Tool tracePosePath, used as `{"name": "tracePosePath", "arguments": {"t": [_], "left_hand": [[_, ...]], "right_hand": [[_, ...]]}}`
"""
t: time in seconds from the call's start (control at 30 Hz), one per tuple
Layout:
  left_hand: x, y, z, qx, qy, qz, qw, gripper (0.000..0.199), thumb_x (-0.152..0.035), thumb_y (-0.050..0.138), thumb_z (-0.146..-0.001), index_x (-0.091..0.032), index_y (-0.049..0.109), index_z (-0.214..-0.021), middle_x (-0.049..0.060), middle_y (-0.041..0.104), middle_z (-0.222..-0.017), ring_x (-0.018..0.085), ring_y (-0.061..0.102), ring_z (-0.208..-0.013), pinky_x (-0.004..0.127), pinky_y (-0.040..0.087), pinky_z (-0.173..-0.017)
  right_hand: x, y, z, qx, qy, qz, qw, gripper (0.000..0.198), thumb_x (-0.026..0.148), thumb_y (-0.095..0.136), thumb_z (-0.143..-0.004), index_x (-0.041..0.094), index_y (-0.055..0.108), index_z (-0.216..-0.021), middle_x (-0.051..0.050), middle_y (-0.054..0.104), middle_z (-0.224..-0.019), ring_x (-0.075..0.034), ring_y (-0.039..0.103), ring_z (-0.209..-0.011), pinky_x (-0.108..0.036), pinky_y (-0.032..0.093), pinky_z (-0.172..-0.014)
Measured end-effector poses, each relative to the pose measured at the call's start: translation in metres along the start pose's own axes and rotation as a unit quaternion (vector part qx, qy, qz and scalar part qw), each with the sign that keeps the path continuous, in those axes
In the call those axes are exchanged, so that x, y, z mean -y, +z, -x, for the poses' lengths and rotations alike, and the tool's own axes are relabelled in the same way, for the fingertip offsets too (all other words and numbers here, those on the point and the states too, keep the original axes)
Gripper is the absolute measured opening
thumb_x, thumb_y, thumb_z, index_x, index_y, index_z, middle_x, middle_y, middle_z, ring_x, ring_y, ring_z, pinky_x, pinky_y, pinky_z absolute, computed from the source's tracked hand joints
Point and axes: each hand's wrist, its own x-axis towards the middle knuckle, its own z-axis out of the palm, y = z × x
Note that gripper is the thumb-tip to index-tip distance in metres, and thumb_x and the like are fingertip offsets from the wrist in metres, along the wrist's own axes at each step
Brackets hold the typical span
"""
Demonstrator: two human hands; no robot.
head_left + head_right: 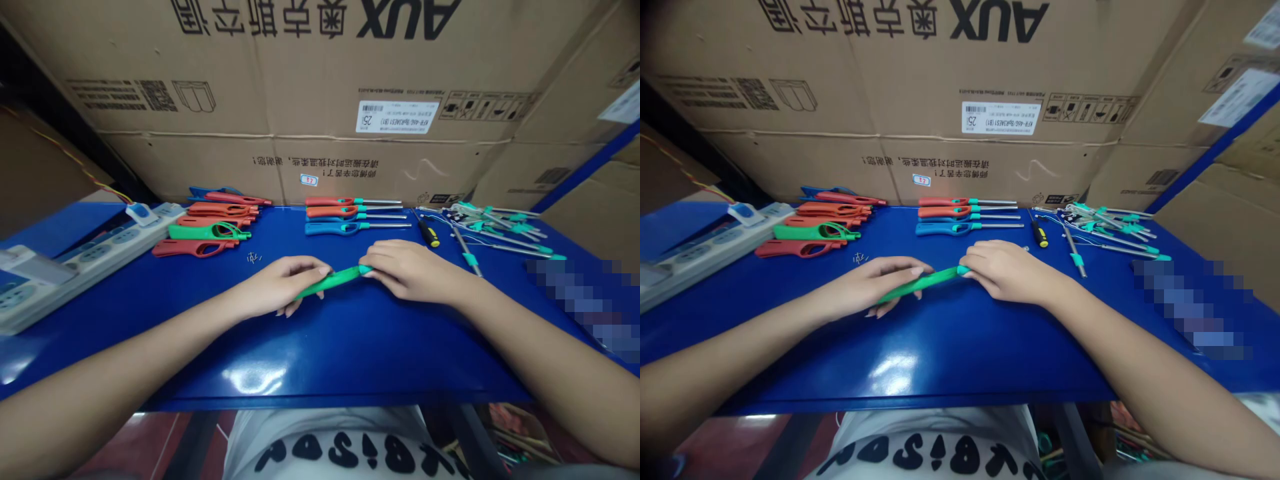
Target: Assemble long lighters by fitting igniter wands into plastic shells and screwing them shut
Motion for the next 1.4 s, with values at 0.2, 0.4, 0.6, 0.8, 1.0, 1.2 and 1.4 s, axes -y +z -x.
{"name": "tracePosePath", "arguments": {"t": [0.2,0.4,0.6,0.8,1.0,1.2,1.4], "left_hand": [[0.005,-0.002,0.008,-0.095,0.243,-0.351,0.899,0.032,-0.041,0.056,-0.099,-0.025,0.069,-0.123,0.003,0.074,-0.115,0.022,0.070,-0.102,0.031,0.052,-0.088],[0.012,0.000,0.010,-0.120,0.282,-0.433,0.848,0.028,-0.038,0.049,-0.103,-0.021,0.071,-0.110,0.003,0.075,-0.100,0.019,0.072,-0.086,0.027,0.049,-0.070],[0.012,0.006,0.016,-0.140,0.279,-0.411,0.856,0.028,-0.036,0.051,-0.102,-0.017,0.072,-0.106,0.006,0.076,-0.099,0.018,0.071,-0.081,0.026,0.047,-0.068],[0.007,0.011,0.020,-0.132,0.217,-0.336,0.907,0.033,-0.040,0.051,-0.101,-0.018,0.075,-0.094,0.004,0.074,-0.082,0.017,0.065,-0.069,0.025,0.042,-0.061],[0.010,0.016,0.024,-0.147,0.227,-0.360,0.893,0.031,-0.040,0.050,-0.101,-0.020,0.075,-0.101,0.005,0.076,-0.090,0.017,0.067,-0.071,0.025,0.043,-0.062],[0.016,0.023,0.027,-0.153,0.245,-0.433,0.854,0.035,-0.040,0.045,-0.103,-0.020,0.073,-0.103,0.006,0.078,-0.099,0.022,0.072,-0.082,0.029,0.048,-0.069],[0.016,0.026,0.027,-0.151,0.226,-0.472,0.838,0.036,-0.041,0.043,-0.103,-0.021,0.072,-0.108,0.008,0.077,-0.103,0.024,0.072,-0.088,0.031,0.050,-0.074]], "right_hand": [[0.008,-0.004,0.000,0.056,0.064,-0.130,0.988,0.028,0.031,0.044,-0.104,0.017,0.067,-0.112,-0.008,0.068,-0.097,-0.018,0.064,-0.084,-0.029,0.047,-0.075],[0.009,0.003,0.001,0.012,0.036,-0.156,0.987,0.026,0.029,0.046,-0.104,0.018,0.068,-0.114,-0.008,0.070,-0.101,-0.017,0.066,-0.088,-0.027,0.048,-0.078],[0.018,0.018,0.002,-0.110,-0.016,0.010,0.994,0.023,0.017,0.044,-0.101,0.012,0.066,-0.107,-0.009,0.070,-0.084,-0.017,0.061,-0.070,-0.028,0.044,-0.061],[0.024,0.021,0.002,-0.137,-0.053,0.059,0.987,0.023,0.010,0.042,-0.098,0.010,0.063,-0.109,-0.009,0.068,-0.082,-0.018,0.059,-0.070,-0.029,0.045,-0.061],[0.024,0.018,0.005,-0.118,-0.056,0.074,0.989,0.023,0.008,0.044,-0.095,0.009,0.062,-0.110,-0.010,0.069,-0.085,-0.019,0.059,-0.071,-0.029,0.046,-0.062],[0.027,0.016,0.002,-0.084,-0.037,0.005,0.996,0.023,0.011,0.041,-0.098,0.011,0.063,-0.103,-0.008,0.065,-0.079,-0.016,0.054,-0.066,-0.028,0.043,-0.060],[0.027,0.015,0.001,-0.049,-0.006,-0.049,0.998,0.025,0.016,0.042,-0.100,0.011,0.066,-0.100,-0.009,0.065,-0.080,-0.016,0.055,-0.068,-0.028,0.043,-0.063]]}}
